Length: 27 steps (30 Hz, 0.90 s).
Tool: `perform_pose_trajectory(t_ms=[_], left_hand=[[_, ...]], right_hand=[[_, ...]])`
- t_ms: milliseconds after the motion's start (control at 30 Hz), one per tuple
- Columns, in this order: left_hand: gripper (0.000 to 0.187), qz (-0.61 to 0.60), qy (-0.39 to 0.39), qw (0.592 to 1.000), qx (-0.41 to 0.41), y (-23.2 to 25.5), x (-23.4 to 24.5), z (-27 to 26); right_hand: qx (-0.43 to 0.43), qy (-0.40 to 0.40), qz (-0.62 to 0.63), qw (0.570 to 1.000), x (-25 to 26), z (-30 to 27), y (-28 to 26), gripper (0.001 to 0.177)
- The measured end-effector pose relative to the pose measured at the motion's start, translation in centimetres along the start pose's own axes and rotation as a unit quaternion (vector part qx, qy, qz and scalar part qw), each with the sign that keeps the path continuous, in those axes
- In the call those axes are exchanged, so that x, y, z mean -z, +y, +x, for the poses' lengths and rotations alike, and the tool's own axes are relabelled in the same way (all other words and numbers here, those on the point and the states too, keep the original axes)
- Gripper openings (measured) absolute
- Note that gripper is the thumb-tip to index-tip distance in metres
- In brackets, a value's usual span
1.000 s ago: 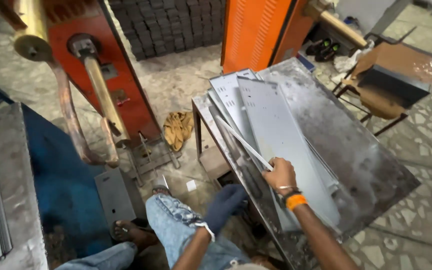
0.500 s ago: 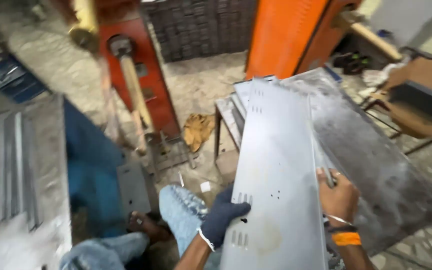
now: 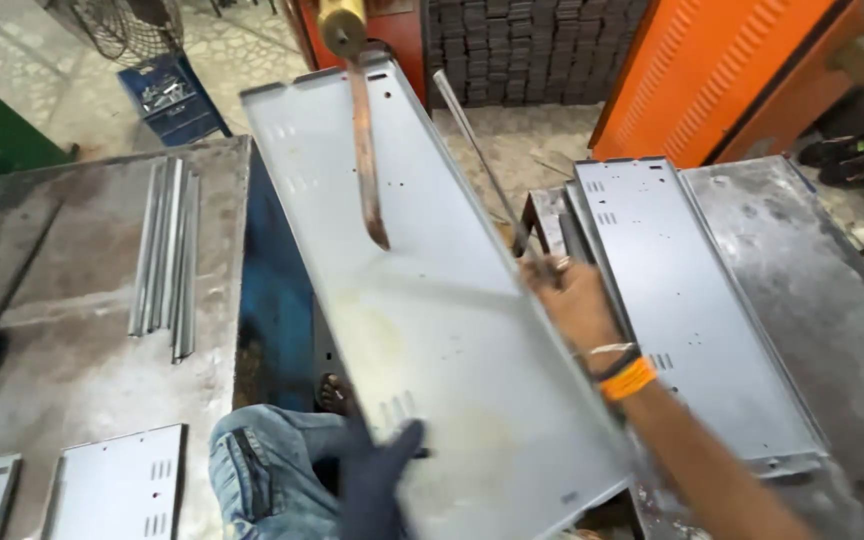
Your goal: Using a spot welding machine to attach metal rods to metal sheets to create panels.
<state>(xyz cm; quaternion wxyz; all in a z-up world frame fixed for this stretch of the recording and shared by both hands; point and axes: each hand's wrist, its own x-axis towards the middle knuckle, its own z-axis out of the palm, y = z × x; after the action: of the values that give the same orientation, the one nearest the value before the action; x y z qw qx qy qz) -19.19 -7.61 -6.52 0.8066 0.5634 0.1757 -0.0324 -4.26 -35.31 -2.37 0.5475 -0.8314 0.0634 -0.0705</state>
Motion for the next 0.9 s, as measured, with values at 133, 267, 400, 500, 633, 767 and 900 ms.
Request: perform_pose_trajectory(t_ms=[133,267,400,500,633,767,900], left_hand=[[0.07,-0.027,-0.122,0.992,0.013,-2.5,-5.0,-0.5],[0.058,-0.031,-0.22,0.973,-0.057,-1.1,-5.8,3.1],[0.062,-0.333,-0.123,0.935,-0.019,4.6,-1.6,9.1],[0.057,-0.345,-0.069,0.936,0.017,7.5,1.6,10.4],[0.045,-0.21,-0.054,0.976,-0.029,8.0,1.7,8.8],[0.04,-0.17,-0.068,0.981,-0.059,8.4,1.7,8.3],[0.037,-0.118,-0.075,0.988,-0.061,6.5,3.6,10.3]], right_hand=[[0.094,-0.023,-0.004,0.995,7.7,6.2,3.8,0.024],[0.101,-0.028,-0.315,0.943,12.8,5.1,-2.9,0.034],[0.208,-0.039,-0.391,0.896,9.0,4.6,-5.0,0.025],[0.353,-0.061,-0.33,0.873,3.5,6.3,-7.6,0.02],[0.418,-0.09,-0.287,0.857,-4.1,9.7,-9.8,0.017],[0.517,0.011,-0.303,0.8,-8.5,12.8,-11.0,0.025],[0.524,0.095,-0.346,0.772,-8.3,17.4,-9.3,0.045]])
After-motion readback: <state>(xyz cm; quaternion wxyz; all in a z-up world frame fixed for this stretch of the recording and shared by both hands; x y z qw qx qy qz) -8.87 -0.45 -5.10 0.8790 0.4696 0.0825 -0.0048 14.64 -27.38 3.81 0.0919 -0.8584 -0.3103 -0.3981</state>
